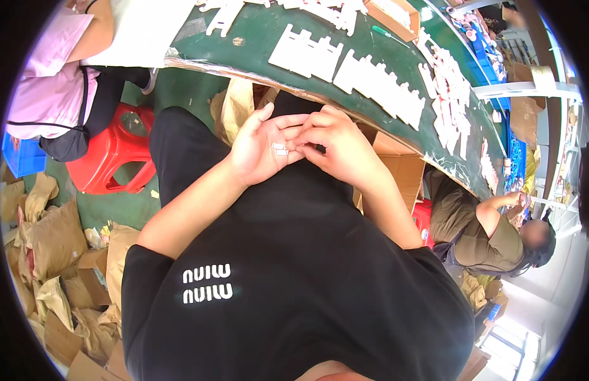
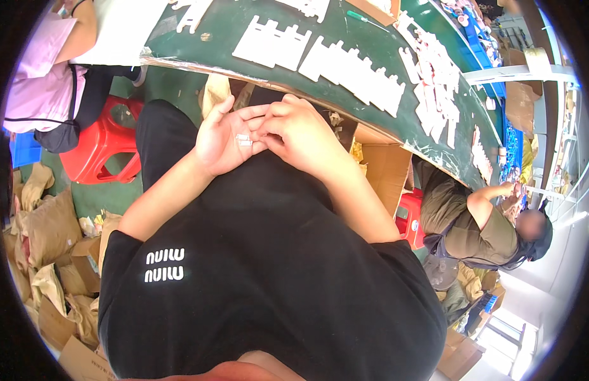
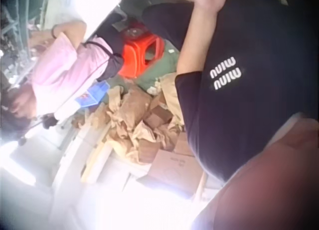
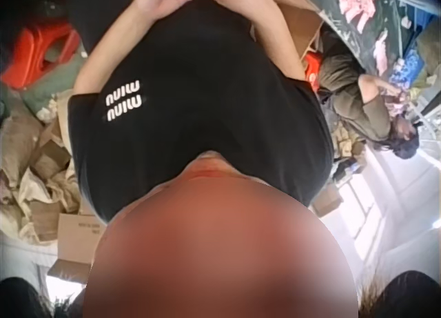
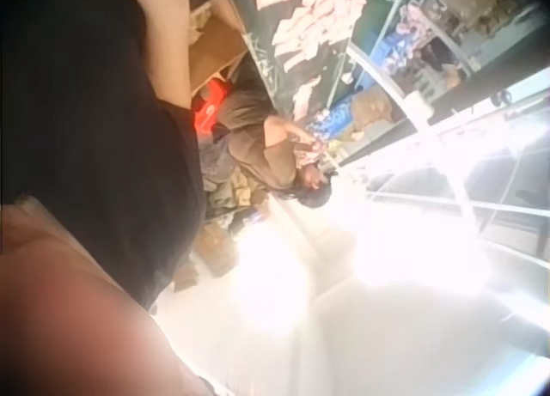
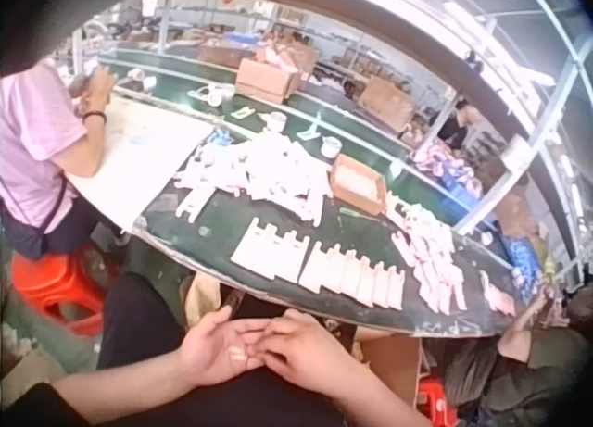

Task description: Assembling small white plastic components into pink frames at a factory assembly line.

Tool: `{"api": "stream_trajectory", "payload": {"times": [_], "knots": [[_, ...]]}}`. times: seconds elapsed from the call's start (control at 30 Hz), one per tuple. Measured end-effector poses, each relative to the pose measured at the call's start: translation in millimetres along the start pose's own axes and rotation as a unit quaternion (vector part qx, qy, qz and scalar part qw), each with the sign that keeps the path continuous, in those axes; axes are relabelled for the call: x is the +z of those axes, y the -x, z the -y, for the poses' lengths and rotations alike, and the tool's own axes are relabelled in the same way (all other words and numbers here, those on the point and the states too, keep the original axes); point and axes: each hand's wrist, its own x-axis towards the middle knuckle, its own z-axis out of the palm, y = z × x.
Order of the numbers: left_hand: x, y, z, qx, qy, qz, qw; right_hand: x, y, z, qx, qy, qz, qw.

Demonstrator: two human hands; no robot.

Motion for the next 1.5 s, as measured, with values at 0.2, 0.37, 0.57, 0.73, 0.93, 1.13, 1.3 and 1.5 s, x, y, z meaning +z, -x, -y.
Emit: {"api": "stream_trajectory", "payload": {"times": [0.2, 0.37, 0.57, 0.73, 0.93, 1.13, 1.3, 1.5], "knots": [[-8, -3, 3, -0.018, 0.028, 0.038, 0.999, 2, -4, -5, 0.027, -0.004, 0.009, 1.000], [-4, -3, -1, -0.013, 0.039, 0.039, 0.998, 1, -5, -5, 0.005, -0.024, 0.003, 1.000], [-1, -1, -4, -0.010, 0.047, 0.036, 0.998, 1, -10, -6, 0.020, -0.007, 0.019, 1.000], [-12, -1, -9, -0.002, 0.034, 0.030, 0.999, 8, -16, -1, -0.001, 0.019, 0.004, 1.000], [-28, -7, -14, -0.007, 0.109, 0.141, 0.984, 7, -32, 1, -0.024, 0.042, -0.026, 0.998], [6, -10, -25, -0.015, 0.048, 0.010, 0.999, -29, -58, -22, 0.006, 0.085, -0.233, 0.969], [1, -21, -28, -0.031, 0.050, -0.014, 0.998, -51, -77, -85, 0.062, 0.179, -0.248, 0.950], [-13, -26, -33, -0.040, 0.044, -0.002, 0.998, -45, -85, -108, 0.078, 0.202, -0.218, 0.952]]}}
